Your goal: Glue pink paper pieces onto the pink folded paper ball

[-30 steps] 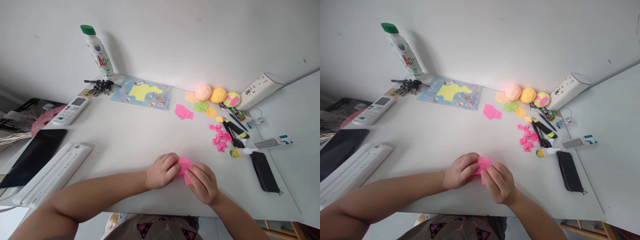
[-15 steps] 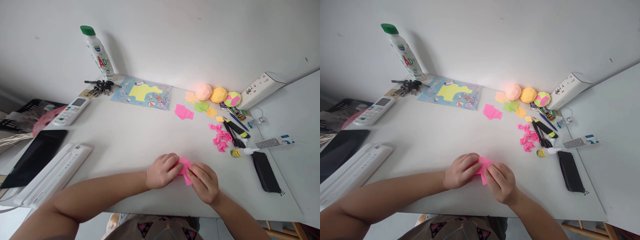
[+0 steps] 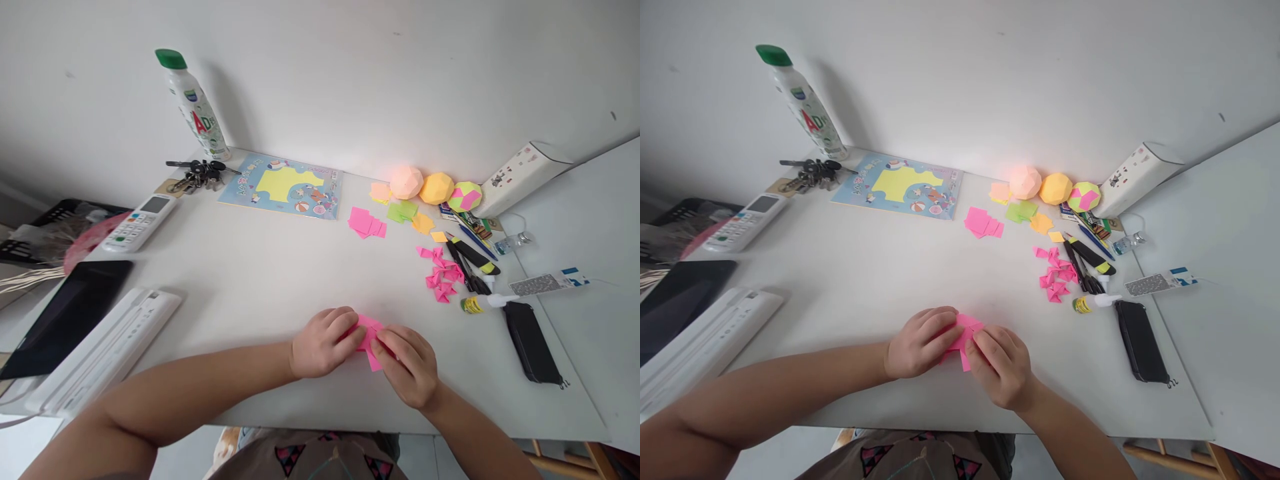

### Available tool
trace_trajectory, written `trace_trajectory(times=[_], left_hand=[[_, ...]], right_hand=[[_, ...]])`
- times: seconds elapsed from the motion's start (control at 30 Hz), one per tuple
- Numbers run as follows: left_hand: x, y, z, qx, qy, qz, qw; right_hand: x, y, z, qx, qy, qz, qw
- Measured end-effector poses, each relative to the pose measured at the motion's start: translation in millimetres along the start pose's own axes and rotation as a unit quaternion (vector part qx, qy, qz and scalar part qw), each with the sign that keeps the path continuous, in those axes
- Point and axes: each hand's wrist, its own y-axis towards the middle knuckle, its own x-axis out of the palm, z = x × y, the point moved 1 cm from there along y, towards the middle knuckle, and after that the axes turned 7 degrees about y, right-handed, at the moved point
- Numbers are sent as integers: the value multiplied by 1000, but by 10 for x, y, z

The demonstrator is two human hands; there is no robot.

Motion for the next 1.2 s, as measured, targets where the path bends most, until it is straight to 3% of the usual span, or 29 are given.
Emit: trace_trajectory(times=[0.23, 0.73, 0.9, 1.03, 1.2], left_hand=[[-21, 15, 7, 8, -19, 31, 999], [-18, 29, 13, 13, -19, 37, 999], [10, -13, -18, -71, -100, 23, 992], [33, -32, -48, -140, -195, 69, 968], [56, -34, -30, -91, -220, 82, 968]], right_hand=[[-15, 11, -23, -24, 12, 12, 1000], [-16, 14, -17, -48, -5, 1, 999], [37, 23, -21, -20, -22, 14, 999], [67, 47, -21, 23, -35, 23, 999], [68, 0, 11, 57, -46, 14, 997]])
